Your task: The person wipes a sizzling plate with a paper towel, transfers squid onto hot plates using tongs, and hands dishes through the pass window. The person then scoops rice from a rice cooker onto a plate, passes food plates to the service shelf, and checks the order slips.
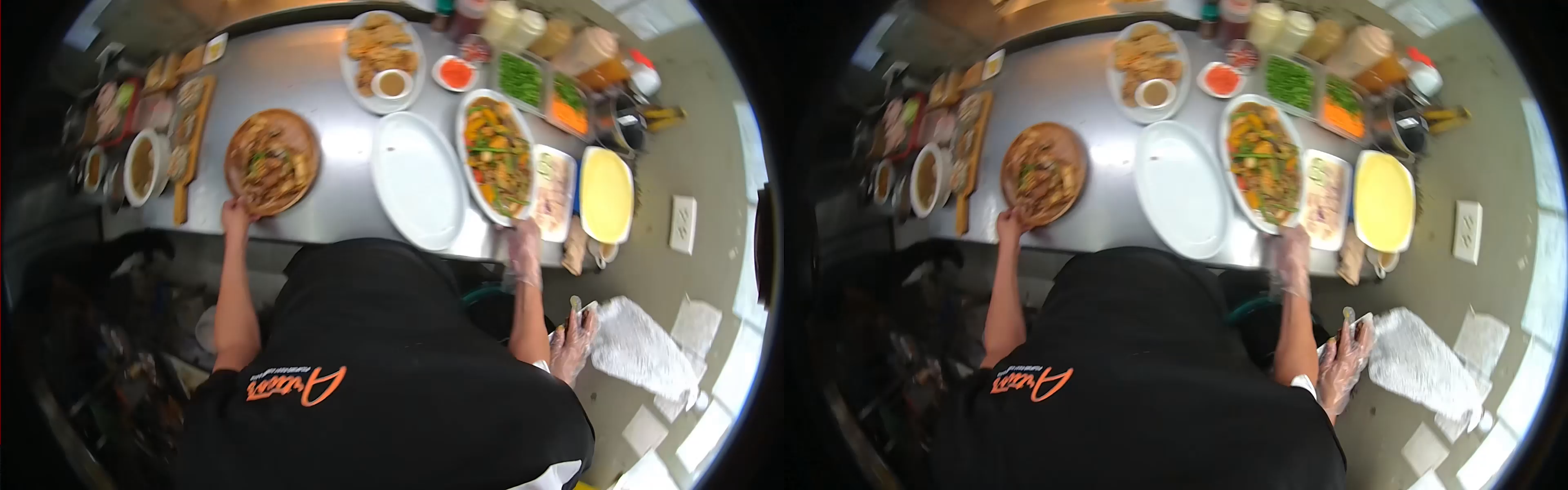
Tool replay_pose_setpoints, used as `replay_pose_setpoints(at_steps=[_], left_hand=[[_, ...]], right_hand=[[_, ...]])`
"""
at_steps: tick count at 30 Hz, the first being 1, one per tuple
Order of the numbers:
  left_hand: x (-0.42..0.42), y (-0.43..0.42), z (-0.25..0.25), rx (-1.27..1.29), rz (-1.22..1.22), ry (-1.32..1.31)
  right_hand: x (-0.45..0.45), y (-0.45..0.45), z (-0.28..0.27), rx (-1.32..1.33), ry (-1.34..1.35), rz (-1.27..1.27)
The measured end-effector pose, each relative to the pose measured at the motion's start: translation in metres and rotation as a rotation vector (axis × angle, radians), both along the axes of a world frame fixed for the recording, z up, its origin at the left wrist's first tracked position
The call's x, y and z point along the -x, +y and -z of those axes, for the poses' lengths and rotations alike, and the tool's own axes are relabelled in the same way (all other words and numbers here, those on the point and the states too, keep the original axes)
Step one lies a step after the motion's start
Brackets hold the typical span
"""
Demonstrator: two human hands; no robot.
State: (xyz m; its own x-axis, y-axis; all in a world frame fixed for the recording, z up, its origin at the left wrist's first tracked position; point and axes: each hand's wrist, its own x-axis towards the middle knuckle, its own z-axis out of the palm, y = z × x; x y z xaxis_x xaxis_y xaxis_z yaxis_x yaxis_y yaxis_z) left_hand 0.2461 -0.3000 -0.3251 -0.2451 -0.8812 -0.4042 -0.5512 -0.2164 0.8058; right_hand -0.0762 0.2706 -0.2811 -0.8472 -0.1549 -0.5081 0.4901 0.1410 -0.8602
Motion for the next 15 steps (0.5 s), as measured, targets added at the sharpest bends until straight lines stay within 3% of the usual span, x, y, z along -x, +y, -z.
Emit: replay_pose_setpoints(at_steps=[1, 5, 7, 9, 10, 12, 13, 15], left_hand=[[0.0, -0.001, 0.006, 0.065, 0.006, -0.01], [0.006, -0.008, -0.012, 0.08, 0.057, -0.108], [0.016, -0.018, -0.02, 0.117, 0.088, -0.181], [0.022, -0.038, -0.027, 0.225, 0.105, -0.285], [0.024, -0.047, -0.031, 0.276, 0.135, -0.338], [0.032, -0.062, -0.039, 0.366, 0.196, -0.445], [0.036, -0.066, -0.046, 0.409, 0.229, -0.5], [0.043, -0.067, -0.062, 0.446, 0.271, -0.542]], right_hand=[[0.002, -0.004, -0.005, 0.184, -0.038, 0.073], [0.007, -0.019, -0.025, 0.142, -0.06, 0.135], [0.008, -0.015, -0.035, -0.225, 0.175, -0.222], [0.001, -0.021, -0.043, -0.231, 0.297, -0.293], [0.001, -0.013, -0.024, -0.371, 0.432, -0.415], [0.001, -0.003, 0.004, -0.3, 0.399, -0.405], [-0.003, -0.01, 0.001, -0.087, 0.221, -0.273], [-0.013, -0.033, -0.006, 0.034, 0.084, -0.223]])
